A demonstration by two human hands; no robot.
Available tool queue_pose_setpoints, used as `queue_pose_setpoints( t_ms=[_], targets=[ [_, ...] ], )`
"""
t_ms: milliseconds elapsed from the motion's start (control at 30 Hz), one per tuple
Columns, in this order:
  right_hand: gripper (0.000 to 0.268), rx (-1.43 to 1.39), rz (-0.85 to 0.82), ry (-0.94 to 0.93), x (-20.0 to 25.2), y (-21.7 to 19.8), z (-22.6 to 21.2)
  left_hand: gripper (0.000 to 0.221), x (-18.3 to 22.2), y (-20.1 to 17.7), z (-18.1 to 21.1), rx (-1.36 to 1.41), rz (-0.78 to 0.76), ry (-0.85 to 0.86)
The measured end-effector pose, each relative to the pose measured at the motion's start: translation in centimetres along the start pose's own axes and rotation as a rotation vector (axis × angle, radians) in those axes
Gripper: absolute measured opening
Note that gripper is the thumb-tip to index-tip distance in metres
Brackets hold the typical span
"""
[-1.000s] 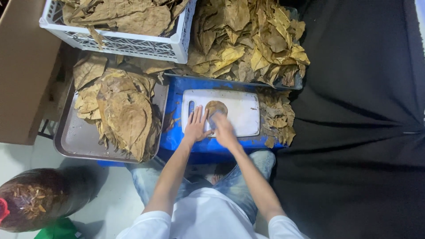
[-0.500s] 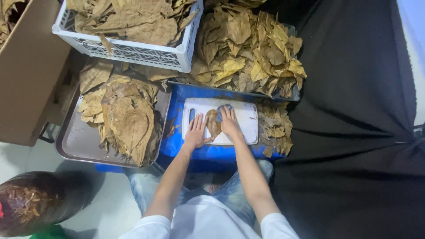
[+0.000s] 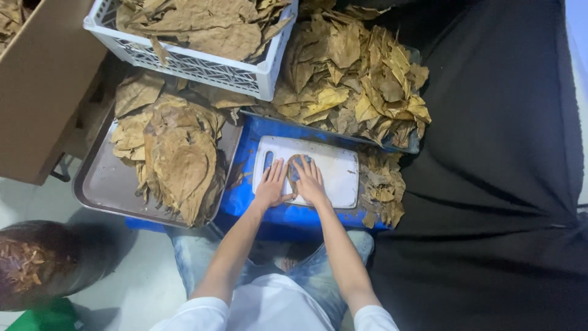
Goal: Flattening and smoothing individual dried leaves on a work surface
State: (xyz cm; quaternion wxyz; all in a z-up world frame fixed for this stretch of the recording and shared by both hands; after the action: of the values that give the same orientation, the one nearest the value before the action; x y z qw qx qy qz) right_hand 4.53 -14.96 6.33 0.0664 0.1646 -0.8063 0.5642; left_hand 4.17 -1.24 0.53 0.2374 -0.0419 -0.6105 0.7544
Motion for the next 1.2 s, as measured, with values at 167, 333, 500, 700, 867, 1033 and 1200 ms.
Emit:
queue_pose_setpoints(
  t_ms=[167,333,500,700,867,1033,1200],
  targets=[
    [0.068,-0.044,0.093,0.101,-3.5,1.0,1.9,0.114,0.2,-0.1,0.1,-0.007,-0.001,0.008],
    [0.074,-0.099,0.243,0.096,0.0,1.7,-0.4,0.112,0.5,-0.3,0.3,-0.02,0.016,0.021],
    [0.067,-0.189,0.208,0.065,5.6,3.7,-3.2,0.118,-0.1,0.2,-0.1,-0.075,0.027,0.013],
    [0.069,0.005,0.05,-0.007,-0.3,2.3,-0.7,0.116,0.0,-0.3,0.0,-0.051,0.054,0.016],
    [0.072,-0.014,0.085,0.017,-3.4,2.5,0.3,0.117,0.6,-0.1,0.5,-0.075,0.087,0.014],
    [0.071,-0.191,0.317,-0.029,-0.5,2.1,-0.9,0.117,0.7,-0.7,0.5,-0.038,0.044,-0.002],
    [0.07,-0.206,0.409,0.095,4.2,5.3,-0.5,0.113,0.5,-0.9,0.3,-0.039,0.004,-0.017]
  ],
)
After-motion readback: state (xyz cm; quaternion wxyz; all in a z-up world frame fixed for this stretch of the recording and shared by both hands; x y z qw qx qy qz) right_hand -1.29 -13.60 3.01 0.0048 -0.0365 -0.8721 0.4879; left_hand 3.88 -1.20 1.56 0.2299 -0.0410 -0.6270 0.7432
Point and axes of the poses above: each hand's wrist, its own x-axis away from the middle knuckle, its own y-axis out of the palm, z = x × y, the point moved 4 cm from there along -x, towards the middle knuckle, and after that the axes turned 3 degrees about z, right-handed, at the moved point
